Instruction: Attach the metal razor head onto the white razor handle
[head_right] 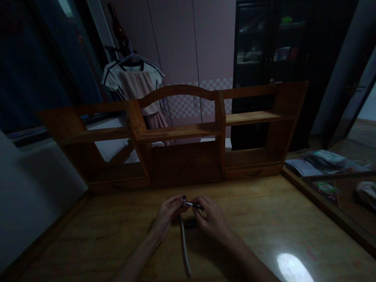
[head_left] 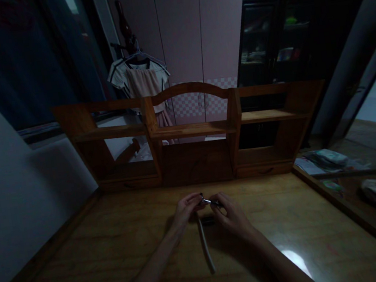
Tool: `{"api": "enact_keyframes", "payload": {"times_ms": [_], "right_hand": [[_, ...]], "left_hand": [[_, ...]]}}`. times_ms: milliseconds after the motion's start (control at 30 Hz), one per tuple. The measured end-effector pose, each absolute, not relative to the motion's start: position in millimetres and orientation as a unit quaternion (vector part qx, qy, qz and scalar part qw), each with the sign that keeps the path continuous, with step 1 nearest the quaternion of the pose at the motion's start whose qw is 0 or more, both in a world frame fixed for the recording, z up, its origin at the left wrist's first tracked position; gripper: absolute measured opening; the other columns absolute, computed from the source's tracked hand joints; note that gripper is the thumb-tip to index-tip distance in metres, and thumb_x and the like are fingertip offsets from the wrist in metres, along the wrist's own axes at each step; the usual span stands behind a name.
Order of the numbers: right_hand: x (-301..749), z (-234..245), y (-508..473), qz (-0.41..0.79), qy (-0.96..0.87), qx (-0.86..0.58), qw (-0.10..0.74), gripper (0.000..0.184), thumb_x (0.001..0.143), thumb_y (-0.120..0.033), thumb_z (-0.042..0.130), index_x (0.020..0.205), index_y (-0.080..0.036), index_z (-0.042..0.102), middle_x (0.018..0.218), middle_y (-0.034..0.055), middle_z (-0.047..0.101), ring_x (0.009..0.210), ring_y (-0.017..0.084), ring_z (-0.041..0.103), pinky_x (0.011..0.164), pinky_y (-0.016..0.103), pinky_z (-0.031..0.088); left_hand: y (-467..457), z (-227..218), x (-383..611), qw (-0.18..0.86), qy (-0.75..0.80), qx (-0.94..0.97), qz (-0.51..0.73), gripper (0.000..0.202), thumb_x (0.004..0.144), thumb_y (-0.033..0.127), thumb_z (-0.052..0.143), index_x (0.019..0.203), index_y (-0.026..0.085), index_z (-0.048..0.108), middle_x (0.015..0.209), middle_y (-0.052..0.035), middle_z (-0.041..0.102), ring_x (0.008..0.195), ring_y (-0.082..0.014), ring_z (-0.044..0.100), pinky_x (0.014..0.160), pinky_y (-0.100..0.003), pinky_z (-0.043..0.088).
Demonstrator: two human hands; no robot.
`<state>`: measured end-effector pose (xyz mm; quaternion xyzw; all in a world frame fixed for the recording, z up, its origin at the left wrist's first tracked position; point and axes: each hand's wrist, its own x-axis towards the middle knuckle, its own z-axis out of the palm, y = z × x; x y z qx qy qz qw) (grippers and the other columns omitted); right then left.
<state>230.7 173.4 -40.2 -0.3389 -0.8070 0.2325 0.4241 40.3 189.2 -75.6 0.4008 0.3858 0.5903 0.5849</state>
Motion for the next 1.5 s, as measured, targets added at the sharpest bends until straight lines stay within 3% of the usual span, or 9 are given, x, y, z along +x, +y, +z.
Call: {"api": "enact_keyframes", "payload": {"times_ms": [167,367,633,800,1033,1300,1500], "right_hand": [[229.2,-38.7,170.6,0.265,-0.788,-0.352,0.429,0.021,0.090,-0.033,0.050,0.101,-0.019,0.062,0.097,0.0060,0.062,0.092,0.020,0.056,0.082,0.031,0.043],[229.4,-41.9,179.8,0.398,-0.709,-0.374,0.446,0.035,0.087,-0.048,0.052,0.089,-0.016,0.065,0.079,0.0028,0.062,0.074,0.017,0.056,0.066,0.026,0.042],[231.6,-45.9,186.0,0.465,-0.696,-0.338,0.430,0.040,0.086,-0.052,0.052,0.089,-0.014,0.067,0.078,0.0032,0.063,0.075,0.017,0.058,0.069,0.027,0.044],[226.3,-51.4,178.3,0.439,-0.735,-0.336,0.391,0.039,0.086,-0.048,0.055,0.106,-0.017,0.068,0.097,0.0068,0.068,0.089,0.022,0.061,0.080,0.033,0.046],[224.5,-46.5,173.0,0.448,-0.740,-0.322,0.383,0.042,0.086,-0.048,0.054,0.114,-0.018,0.066,0.106,0.0085,0.067,0.097,0.025,0.060,0.086,0.037,0.044],[227.1,-45.2,176.6,0.427,-0.737,-0.345,0.395,0.043,0.088,-0.051,0.048,0.094,-0.013,0.069,0.080,0.0042,0.064,0.073,0.017,0.055,0.064,0.024,0.041],[229.8,-50.6,183.0,0.406,-0.726,-0.384,0.401,0.042,0.086,-0.052,0.051,0.072,-0.015,0.064,0.064,0.0004,0.055,0.063,0.014,0.049,0.056,0.023,0.035]], "left_hand": [[188.8,-75.2,38.8,0.568,0.393,0.433,0.579,0.037,0.071,0.039,0.075,0.090,0.007,0.069,0.094,-0.0134,0.070,0.081,-0.0215,0.067,0.077,-0.032,0.054],[182.9,-66.4,36.2,0.595,0.380,0.413,0.575,0.044,0.077,0.043,0.068,0.102,0.007,0.066,0.100,-0.0187,0.069,0.091,-0.0269,0.068,0.084,-0.036,0.051],[182.4,-65.8,37.1,0.608,0.358,0.419,0.571,0.043,0.079,0.043,0.066,0.101,0.005,0.068,0.105,-0.0199,0.067,0.094,-0.0270,0.066,0.090,-0.039,0.049],[183.0,-70.0,43.0,0.584,0.387,0.434,0.566,0.045,0.065,0.038,0.079,0.098,0.008,0.070,0.098,-0.0156,0.070,0.089,-0.0247,0.067,0.084,-0.035,0.052],[181.1,-67.9,42.2,0.601,0.388,0.436,0.546,0.039,0.072,0.040,0.074,0.095,0.009,0.072,0.101,-0.0138,0.070,0.089,-0.0229,0.066,0.079,-0.030,0.052],[183.2,-69.0,35.1,0.677,0.334,0.328,0.568,0.039,0.087,0.040,0.056,0.097,0.006,0.071,0.101,-0.0175,0.069,0.090,-0.0238,0.067,0.084,-0.034,0.053],[180.6,-66.7,39.6,0.667,0.350,0.366,0.546,0.036,0.080,0.038,0.066,0.094,0.006,0.072,0.103,-0.0180,0.069,0.093,-0.0274,0.067,0.090,-0.040,0.051]]}}
